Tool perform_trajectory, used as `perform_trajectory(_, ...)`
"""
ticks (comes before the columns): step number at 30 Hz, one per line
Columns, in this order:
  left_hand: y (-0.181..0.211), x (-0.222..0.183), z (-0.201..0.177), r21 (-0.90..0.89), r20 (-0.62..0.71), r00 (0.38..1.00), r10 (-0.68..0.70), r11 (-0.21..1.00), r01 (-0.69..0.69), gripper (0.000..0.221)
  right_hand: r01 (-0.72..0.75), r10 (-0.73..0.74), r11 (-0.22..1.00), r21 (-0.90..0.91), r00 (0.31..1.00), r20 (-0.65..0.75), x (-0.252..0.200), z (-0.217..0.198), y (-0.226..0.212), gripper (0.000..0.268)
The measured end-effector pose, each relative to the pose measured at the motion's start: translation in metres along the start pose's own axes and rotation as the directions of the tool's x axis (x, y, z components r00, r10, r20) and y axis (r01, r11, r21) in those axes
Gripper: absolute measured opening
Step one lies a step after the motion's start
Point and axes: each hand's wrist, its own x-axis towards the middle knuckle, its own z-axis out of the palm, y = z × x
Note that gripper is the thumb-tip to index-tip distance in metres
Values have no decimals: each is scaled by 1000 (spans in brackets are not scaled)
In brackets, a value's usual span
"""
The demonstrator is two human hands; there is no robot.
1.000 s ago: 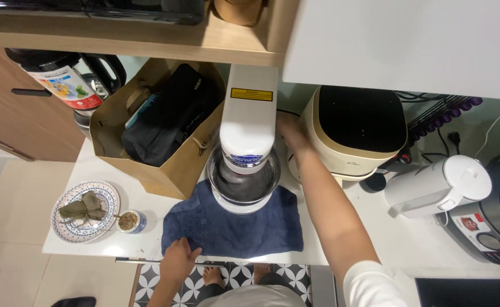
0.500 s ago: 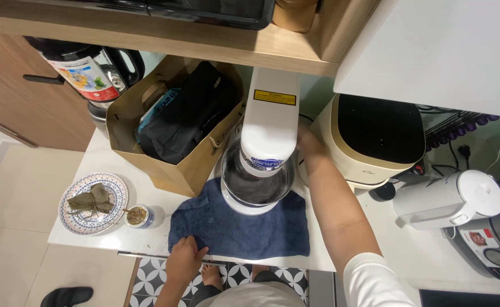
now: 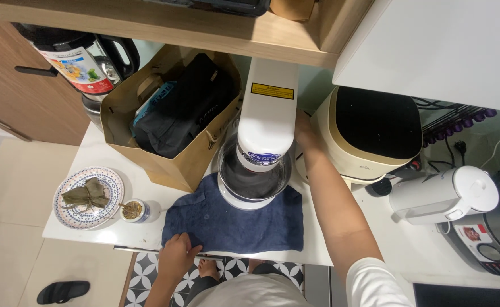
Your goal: The person prepares to mix cake ingredients by placing a bowl onto a stand mixer, then puts an egg carton into a refrigerator drawer. The person then washes dishes by hand in a sink, rinsing spoons and a glass under running water and placing them in a drying rack, and finally wipes down a cabinet and repositions a scale on the counter.
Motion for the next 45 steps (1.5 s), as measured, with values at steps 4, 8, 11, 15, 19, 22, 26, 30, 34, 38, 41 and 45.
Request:
perform_trajectory(4,11,1,0,57,-8,1000,28,998,-27,33,-20,19,999,-39,1000,-23,-1,4,-4,45)
perform_trajectory(8,12,2,3,69,4,1000,28,997,-28,33,-38,34,996,-79,998,-51,-8,7,-13,43)
perform_trajectory(11,11,1,1,50,-55,997,53,997,-50,32,-54,47,993,-106,997,-68,-16,13,-18,41)
perform_trajectory(15,9,2,0,24,-49,997,56,998,-55,33,-72,60,987,-141,994,-88,-44,24,-6,39)
perform_trajectory(19,4,3,2,-15,-103,986,135,990,-137,35,-84,68,980,-182,993,-94,-65,20,6,37)
perform_trajectory(22,5,2,1,-34,-135,977,162,985,-168,36,-89,68,973,-212,992,-104,-68,14,6,36)
perform_trajectory(26,5,1,0,-42,-127,980,153,986,-159,36,-94,65,963,-254,991,-120,-52,13,-6,34)
perform_trajectory(30,4,2,2,-37,-136,976,170,984,-176,36,-102,61,950,-296,988,-143,-3,24,-28,32)
perform_trajectory(34,3,3,2,-19,-119,977,179,983,-183,37,-112,57,936,-334,984,-168,20,22,-21,30)
perform_trajectory(38,5,4,-1,2,-96,982,163,986,-164,37,-130,58,922,-366,978,-201,30,15,-16,28)
perform_trajectory(41,5,3,-1,-5,-88,981,174,985,-175,38,-153,65,909,-388,971,-232,27,9,-14,27)
perform_trajectory(45,5,2,-1,-20,-121,975,189,981,-192,37,-182,71,886,-426,962,-263,19,6,-29,25)
